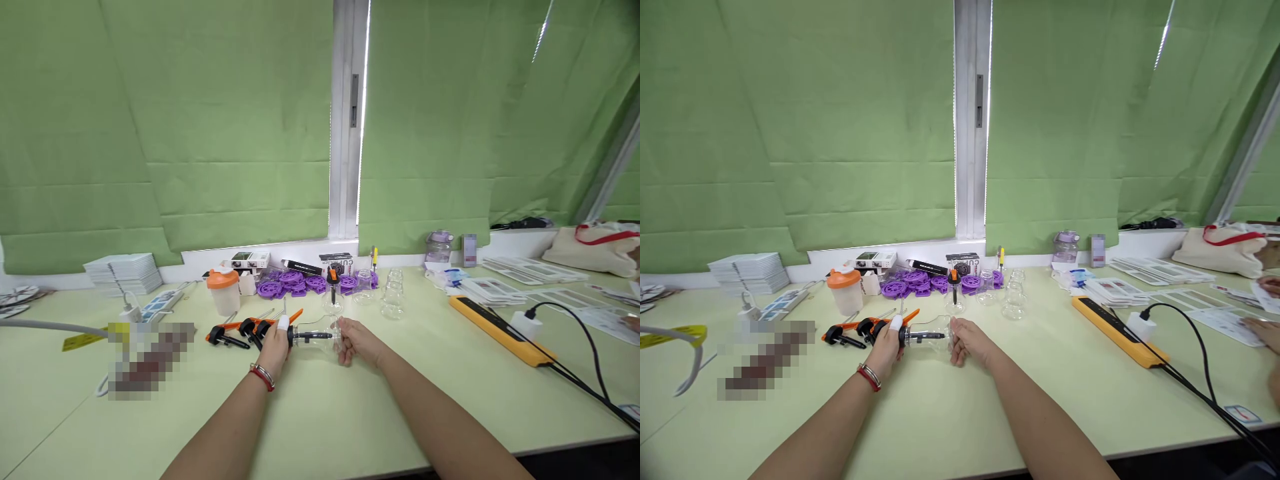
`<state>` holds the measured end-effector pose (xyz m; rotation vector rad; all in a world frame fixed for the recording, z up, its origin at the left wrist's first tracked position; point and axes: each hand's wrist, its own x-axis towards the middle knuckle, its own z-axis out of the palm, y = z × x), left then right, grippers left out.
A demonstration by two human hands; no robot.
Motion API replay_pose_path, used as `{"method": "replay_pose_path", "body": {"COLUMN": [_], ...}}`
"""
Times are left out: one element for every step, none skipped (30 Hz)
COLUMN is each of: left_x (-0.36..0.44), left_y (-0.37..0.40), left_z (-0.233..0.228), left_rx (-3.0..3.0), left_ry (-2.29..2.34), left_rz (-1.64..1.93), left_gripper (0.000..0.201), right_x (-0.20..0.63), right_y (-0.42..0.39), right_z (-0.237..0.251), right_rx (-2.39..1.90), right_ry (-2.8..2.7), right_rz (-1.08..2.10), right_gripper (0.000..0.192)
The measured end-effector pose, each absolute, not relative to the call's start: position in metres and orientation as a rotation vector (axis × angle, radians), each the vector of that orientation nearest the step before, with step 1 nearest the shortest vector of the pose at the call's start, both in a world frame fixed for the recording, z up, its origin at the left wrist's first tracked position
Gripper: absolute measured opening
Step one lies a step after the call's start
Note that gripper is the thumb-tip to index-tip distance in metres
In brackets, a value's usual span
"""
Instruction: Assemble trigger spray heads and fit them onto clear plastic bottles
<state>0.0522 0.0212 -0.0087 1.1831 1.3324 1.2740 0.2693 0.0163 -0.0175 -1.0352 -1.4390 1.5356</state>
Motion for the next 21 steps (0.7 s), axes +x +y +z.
{"method": "replay_pose_path", "body": {"left_x": [0.052,0.052,0.051,0.051,0.050,0.050,0.050,0.050,0.050,0.051,0.051,0.052,0.053,0.053,0.053,0.053,0.053,0.052,0.052,0.051,0.051], "left_y": [0.021,0.021,0.022,0.022,0.022,0.022,0.023,0.023,0.023,0.023,0.022,0.022,0.021,0.021,0.021,0.021,0.021,0.021,0.022,0.022,0.022], "left_z": [-0.008,-0.008,-0.008,-0.007,-0.007,-0.007,-0.008,-0.008,-0.009,-0.009,-0.010,-0.010,-0.010,-0.009,-0.009,-0.008,-0.007,-0.007,-0.007,-0.007,-0.007], "left_rx": [1.177,1.167,1.154,1.139,1.128,1.120,1.113,1.113,1.119,1.130,1.141,1.151,1.161,1.170,1.175,1.177,1.175,1.171,1.163,1.155,1.148], "left_ry": [1.336,1.340,1.345,1.348,1.349,1.349,1.350,1.347,1.342,1.334,1.324,1.313,1.305,1.301,1.303,1.308,1.315,1.322,1.329,1.333,1.333], "left_rz": [1.266,1.263,1.265,1.269,1.275,1.281,1.286,1.289,1.292,1.294,1.295,1.294,1.291,1.286,1.280,1.276,1.276,1.279,1.285,1.292,1.299], "left_gripper": [0.044,0.043,0.043,0.043,0.042,0.042,0.042,0.041,0.041,0.041,0.041,0.042,0.042,0.043,0.043,0.043,0.043,0.042,0.042,0.042,0.042], "right_x": [0.269,0.269,0.270,0.271,0.272,0.273,0.273,0.274,0.274,0.273,0.273,0.272,0.271,0.270,0.270,0.270,0.271,0.272,0.273,0.273,0.274], "right_y": [0.016,0.015,0.013,0.012,0.010,0.009,0.008,0.008,0.009,0.011,0.013,0.015,0.017,0.019,0.019,0.019,0.017,0.016,0.013,0.011,0.010], "right_z": [-0.017,-0.015,-0.013,-0.010,-0.008,-0.007,-0.006,-0.007,-0.009,-0.011,-0.015,-0.018,-0.021,-0.023,-0.024,-0.023,-0.021,-0.019,-0.016,-0.013,-0.011], "right_rx": [-1.048,-1.036,-1.000,-0.947,-0.890,-0.840,-0.810,-0.806,-0.825,-0.860,-0.901,-0.941,-0.975,-0.996,-0.997,-0.976,-0.934,-0.878,-0.816,-0.763,-0.727], "right_ry": [-1.439,-1.435,-1.433,-1.437,-1.450,-1.469,-1.488,-1.500,-1.499,-1.486,-1.471,-1.458,-1.449,-1.440,-1.423,-1.402,-1.383,-1.373,-1.378,-1.395,-1.418], "right_rz": [1.521,1.507,1.494,1.483,1.474,1.471,1.476,1.488,1.504,1.522,1.542,1.559,1.573,1.581,1.584,1.585,1.583,1.581,1.581,1.583,1.586], "right_gripper": [0.061,0.062,0.061,0.063,0.066,0.072,0.076,0.076,0.072,0.067,0.063,0.063,0.065,0.067,0.068,0.068,0.067,0.067,0.068,0.073,0.077]}}
